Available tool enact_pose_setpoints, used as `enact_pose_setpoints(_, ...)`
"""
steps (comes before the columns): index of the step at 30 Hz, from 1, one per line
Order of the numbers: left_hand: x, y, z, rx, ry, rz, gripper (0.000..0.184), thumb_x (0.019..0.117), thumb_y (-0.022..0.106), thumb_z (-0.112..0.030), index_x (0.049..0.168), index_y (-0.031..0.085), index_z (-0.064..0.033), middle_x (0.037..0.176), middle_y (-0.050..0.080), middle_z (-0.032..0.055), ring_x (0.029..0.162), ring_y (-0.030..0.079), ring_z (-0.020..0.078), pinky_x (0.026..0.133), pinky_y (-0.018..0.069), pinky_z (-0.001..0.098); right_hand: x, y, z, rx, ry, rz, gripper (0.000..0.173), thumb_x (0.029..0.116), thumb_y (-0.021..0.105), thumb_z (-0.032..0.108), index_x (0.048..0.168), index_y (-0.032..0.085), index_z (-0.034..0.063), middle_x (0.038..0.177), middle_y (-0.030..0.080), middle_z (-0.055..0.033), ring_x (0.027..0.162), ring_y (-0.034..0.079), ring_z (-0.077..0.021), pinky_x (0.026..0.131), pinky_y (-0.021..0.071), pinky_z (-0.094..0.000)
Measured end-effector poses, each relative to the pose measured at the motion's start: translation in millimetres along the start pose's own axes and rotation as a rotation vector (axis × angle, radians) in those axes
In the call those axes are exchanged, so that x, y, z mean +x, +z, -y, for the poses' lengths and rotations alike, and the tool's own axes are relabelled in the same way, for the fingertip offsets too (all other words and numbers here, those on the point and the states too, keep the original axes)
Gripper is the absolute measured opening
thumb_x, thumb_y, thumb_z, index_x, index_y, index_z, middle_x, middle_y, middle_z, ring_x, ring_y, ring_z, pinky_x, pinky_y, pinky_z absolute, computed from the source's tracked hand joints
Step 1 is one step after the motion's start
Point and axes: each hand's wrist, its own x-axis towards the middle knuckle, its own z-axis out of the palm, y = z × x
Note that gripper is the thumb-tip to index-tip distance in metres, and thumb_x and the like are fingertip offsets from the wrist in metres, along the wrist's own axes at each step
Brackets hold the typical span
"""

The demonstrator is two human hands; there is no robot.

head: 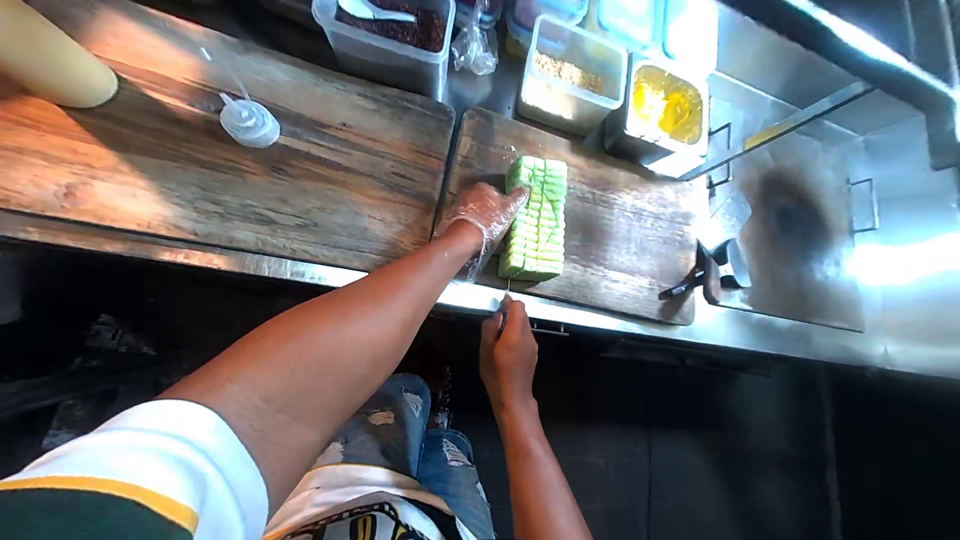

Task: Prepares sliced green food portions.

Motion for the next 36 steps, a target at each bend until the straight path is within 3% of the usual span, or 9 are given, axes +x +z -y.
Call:
enact_pose_setpoints(5,-6,-17,-8,0.067,-0.006,0.116,0.056,0.0931,0.068,-0.049,0.124,0.065,-0.0019,0.119,0.066,0.0254,0.114,0.063,0.0422,0.097,0.048,0.0666,-2,-16,9,-0.008,0.027,-0.005,0.027,0.0976,0.059,0.013,0.122,0.066,0.0037,0.096,0.07,-0.0133,0.064,0.07,-0.0256,0.057,0.0602,-0.0441)
enact_pose_setpoints(7,-5,-22,-4,0.05,-0.023,0.131,0.049,0.0908,0.072,-0.04,0.121,0.065,-0.0026,0.114,0.067,0.0237,0.11,0.065,0.0402,0.093,0.0499,0.0649,3,-20,15,-0.022,-0.019,-0.099,0.028,0.0957,0.059,0.012,0.119,0.068,0.0018,0.092,0.069,-0.0127,0.06,0.068,-0.0234,0.052,0.0593,-0.0408)
enact_pose_setpoints(10,2,-16,2,-0.002,-0.072,0.124,0.041,0.0916,0.071,-0.039,0.112,0.068,-0.0038,0.107,0.069,0.0211,0.103,0.067,0.0378,0.089,0.0523,0.0631,31,-22,27,-0.07,0.077,0.038,0.025,0.1015,0.054,0.016,0.122,0.062,0.0045,0.099,0.067,-0.0153,0.064,0.069,-0.0294,0.056,0.0588,-0.0468)
enact_pose_setpoints(16,-19,-6,-10,0.079,-0.151,0.065,0.046,0.0951,0.065,-0.045,0.115,0.067,-0.0041,0.112,0.069,0.0219,0.108,0.066,0.0394,0.091,0.0514,0.063,16,-8,7,-0.092,0.082,0.12,0.03,0.0966,0.059,0.015,0.123,0.068,0.0036,0.096,0.069,-0.0149,0.063,0.07,-0.0262,0.055,0.0604,-0.0433)
enact_pose_setpoints(20,-40,-13,-17,-0.034,-0.042,0.003,0.034,0.0926,0.073,-0.032,0.116,0.071,-0.0077,0.113,0.07,0.0183,0.108,0.066,0.0353,0.094,0.0516,0.0609,15,-39,-8,0.318,0.065,0.033,0.031,0.0919,0.064,0.008,0.121,0.067,-0.0024,0.097,0.072,-0.0114,0.072,0.07,-0.0169,0.066,0.0621,-0.0352)
enact_pose_setpoints(24,-44,-16,-5,-0.74,-0.172,0.041,0.035,0.0951,0.067,-0.014,0.13,0.062,-0.0078,0.106,0.069,0.0152,0.091,0.069,0.0259,0.077,0.0582,0.0464,35,-97,-34,1.091,0.475,0.253,0.034,0.1019,0.051,0.005,0.135,0.051,-0.0031,0.085,0.069,-0.0156,0.046,0.057,-0.0156,0.037,0.0496,-0.03)
enact_pose_setpoints(27,-31,-5,4,-0.871,-0.359,0.12,0.036,0.0931,0.065,-0.02,0.126,0.061,-0.0063,0.102,0.069,0.0157,0.086,0.068,0.0257,0.071,0.0573,0.0446,48,-102,-75,1.465,0.593,0.407,0.038,0.1034,0.047,0.014,0.139,0.048,0.0001,0.086,0.067,-0.02,0.044,0.055,-0.0162,0.035,0.0466,-0.0283)
enact_pose_setpoints(33,-40,-5,-16,-0.67,-0.303,-0.015,0.038,0.093,0.068,-0.016,0.129,0.06,-0.0057,0.111,0.067,0.0172,0.096,0.066,0.0274,0.08,0.0555,0.0469,68,-106,-95,1.486,0.564,0.489,0.036,0.1036,0.048,0.013,0.137,0.049,0.0001,0.086,0.066,-0.0199,0.044,0.055,-0.0167,0.035,0.047,-0.0288)
enact_pose_setpoints(36,-47,-10,-35,-0.745,-0.24,-0.114,0.048,0.097,0.069,-0.027,0.141,0.055,-0.0138,0.116,0.069,0.0136,0.099,0.069,0.0239,0.082,0.0586,0.0437,81,-124,-94,1.453,0.497,0.532,0.034,0.103,0.049,0.01,0.136,0.049,-0.0001,0.084,0.066,-0.0184,0.044,0.056,-0.017,0.035,0.048,-0.0299)
